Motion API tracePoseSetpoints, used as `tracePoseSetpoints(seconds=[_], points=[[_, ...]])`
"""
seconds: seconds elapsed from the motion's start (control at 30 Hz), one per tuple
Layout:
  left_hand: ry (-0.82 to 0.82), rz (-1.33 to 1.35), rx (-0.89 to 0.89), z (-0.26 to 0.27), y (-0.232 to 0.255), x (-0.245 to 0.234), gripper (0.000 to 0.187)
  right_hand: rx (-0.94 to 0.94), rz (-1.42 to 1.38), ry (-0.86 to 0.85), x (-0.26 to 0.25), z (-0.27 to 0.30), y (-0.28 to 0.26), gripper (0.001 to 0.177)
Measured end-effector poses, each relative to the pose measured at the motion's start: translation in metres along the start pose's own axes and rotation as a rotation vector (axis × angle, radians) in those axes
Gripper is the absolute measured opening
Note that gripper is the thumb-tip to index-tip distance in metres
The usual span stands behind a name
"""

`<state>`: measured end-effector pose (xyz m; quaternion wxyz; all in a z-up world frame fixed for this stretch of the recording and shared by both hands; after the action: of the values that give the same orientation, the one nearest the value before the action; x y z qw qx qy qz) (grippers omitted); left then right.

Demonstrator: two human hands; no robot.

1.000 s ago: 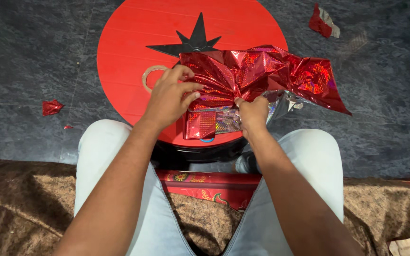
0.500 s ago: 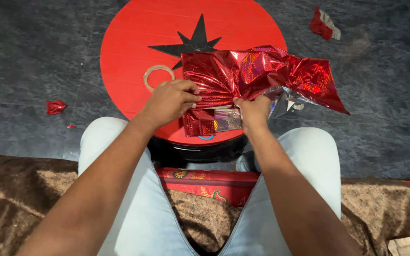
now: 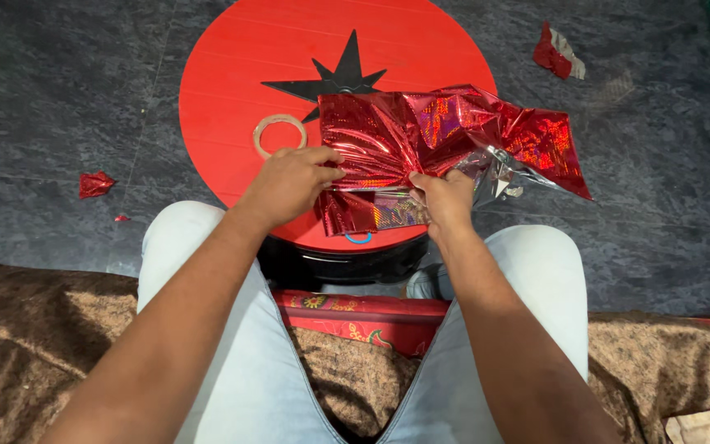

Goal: The person wraps a rectangular box with red metallic wrapping paper on a small red table. They fold the paper around the box, smooth the edges, and secure the folds with clear tape. Scissors and a roll of tape are visible on the table.

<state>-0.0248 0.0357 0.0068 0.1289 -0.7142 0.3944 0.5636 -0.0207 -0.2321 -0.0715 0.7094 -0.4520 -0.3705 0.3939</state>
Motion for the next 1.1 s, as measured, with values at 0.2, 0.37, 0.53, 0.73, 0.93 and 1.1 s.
tracePoseSetpoints(seconds=[0.2,0.37,0.53,0.73,0.93,1.1], points=[[0.018,0.040,-0.024,0.004,-0.001,-0.001,0.027,0.026,0.099,0.022,-0.002,-0.001,0.002,0.021],[-0.005,0.041,-0.085,0.004,0.003,-0.001,0.026,-0.041,0.083,-0.003,0.000,-0.002,0.001,0.020],[0.014,0.092,-0.154,0.002,0.007,-0.007,0.038,-0.060,0.082,-0.032,0.003,0.003,0.001,0.020],[0.054,0.088,-0.356,-0.007,0.001,0.002,0.044,-0.094,0.071,-0.035,0.006,0.006,-0.002,0.020],[0.296,0.013,-0.160,-0.020,0.003,0.014,0.041,-0.072,0.175,0.054,0.007,0.011,-0.010,0.028],[0.050,0.059,-0.311,-0.021,-0.003,0.022,0.028,-0.114,0.225,0.106,0.009,0.018,-0.018,0.033]])
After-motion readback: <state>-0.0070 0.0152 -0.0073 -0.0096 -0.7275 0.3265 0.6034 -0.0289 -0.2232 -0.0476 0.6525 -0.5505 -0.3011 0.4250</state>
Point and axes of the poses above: each hand's wrist, its own z-axis away from the middle knuckle, its own x-axis out of the palm, y = z × x, the point moved 3 cm from there along -z, towards the middle knuckle, and after that the axes turned 1 degree about x, right-handed, at the moved point
